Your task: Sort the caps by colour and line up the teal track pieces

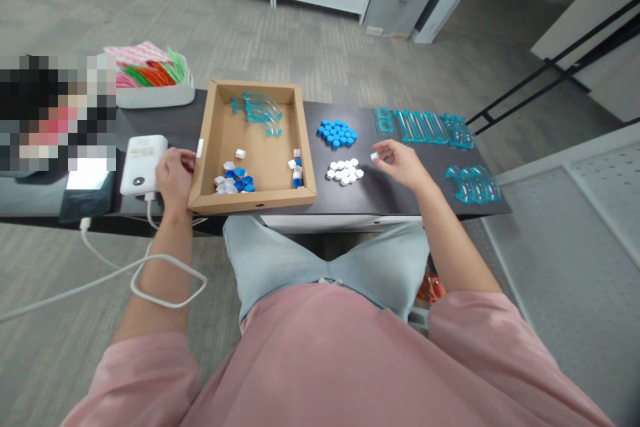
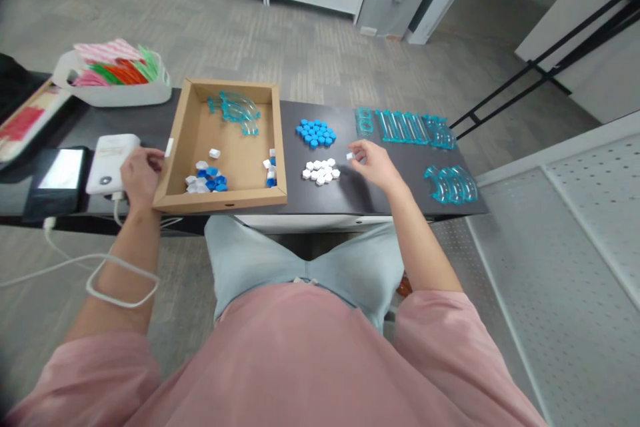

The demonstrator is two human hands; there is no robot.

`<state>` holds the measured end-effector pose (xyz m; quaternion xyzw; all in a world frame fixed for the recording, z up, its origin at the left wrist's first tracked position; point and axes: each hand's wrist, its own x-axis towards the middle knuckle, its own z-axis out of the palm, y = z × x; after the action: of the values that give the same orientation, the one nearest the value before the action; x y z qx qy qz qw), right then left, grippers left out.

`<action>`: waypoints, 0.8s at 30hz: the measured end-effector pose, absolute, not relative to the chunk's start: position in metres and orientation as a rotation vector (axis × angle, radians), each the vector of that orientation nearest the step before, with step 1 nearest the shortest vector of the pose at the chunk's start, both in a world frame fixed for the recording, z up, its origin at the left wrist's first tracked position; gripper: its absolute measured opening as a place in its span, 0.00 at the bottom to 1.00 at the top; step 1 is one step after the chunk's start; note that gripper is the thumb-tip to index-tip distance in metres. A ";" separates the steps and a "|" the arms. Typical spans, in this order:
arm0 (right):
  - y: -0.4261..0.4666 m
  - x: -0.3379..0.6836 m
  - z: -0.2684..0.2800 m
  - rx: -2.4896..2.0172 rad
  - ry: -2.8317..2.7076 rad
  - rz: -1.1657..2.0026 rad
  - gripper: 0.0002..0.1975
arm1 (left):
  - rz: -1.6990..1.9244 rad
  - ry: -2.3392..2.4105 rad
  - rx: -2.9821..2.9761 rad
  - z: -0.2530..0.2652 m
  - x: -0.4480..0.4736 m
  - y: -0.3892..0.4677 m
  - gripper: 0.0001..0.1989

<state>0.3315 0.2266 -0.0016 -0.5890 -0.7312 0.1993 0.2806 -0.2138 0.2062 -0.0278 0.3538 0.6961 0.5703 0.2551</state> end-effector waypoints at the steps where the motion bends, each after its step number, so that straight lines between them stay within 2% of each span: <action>1: 0.224 0.333 -0.011 -1.596 -1.950 0.580 0.19 | 1.547 1.898 0.960 -0.026 -0.213 0.206 0.23; 9: 0.217 0.323 -0.039 -1.492 -1.877 0.884 0.27 | 1.544 1.940 0.930 -0.020 -0.208 0.203 0.22; 15: 0.226 0.318 -0.017 -1.473 -1.870 0.705 0.26 | 1.544 1.927 0.930 -0.021 -0.210 0.204 0.23; 19: 0.235 0.254 0.018 -1.232 -2.044 0.615 0.20 | 1.563 1.880 0.952 -0.028 -0.214 0.204 0.24; 24: 0.249 0.108 0.032 -0.842 -2.469 0.709 0.12 | 1.608 1.861 1.015 -0.039 -0.217 0.205 0.22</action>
<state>0.1080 0.2489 0.0323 -0.3041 -0.8915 0.2560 0.2172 -0.2175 0.2050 -0.0388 0.3707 0.6792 0.5870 0.2382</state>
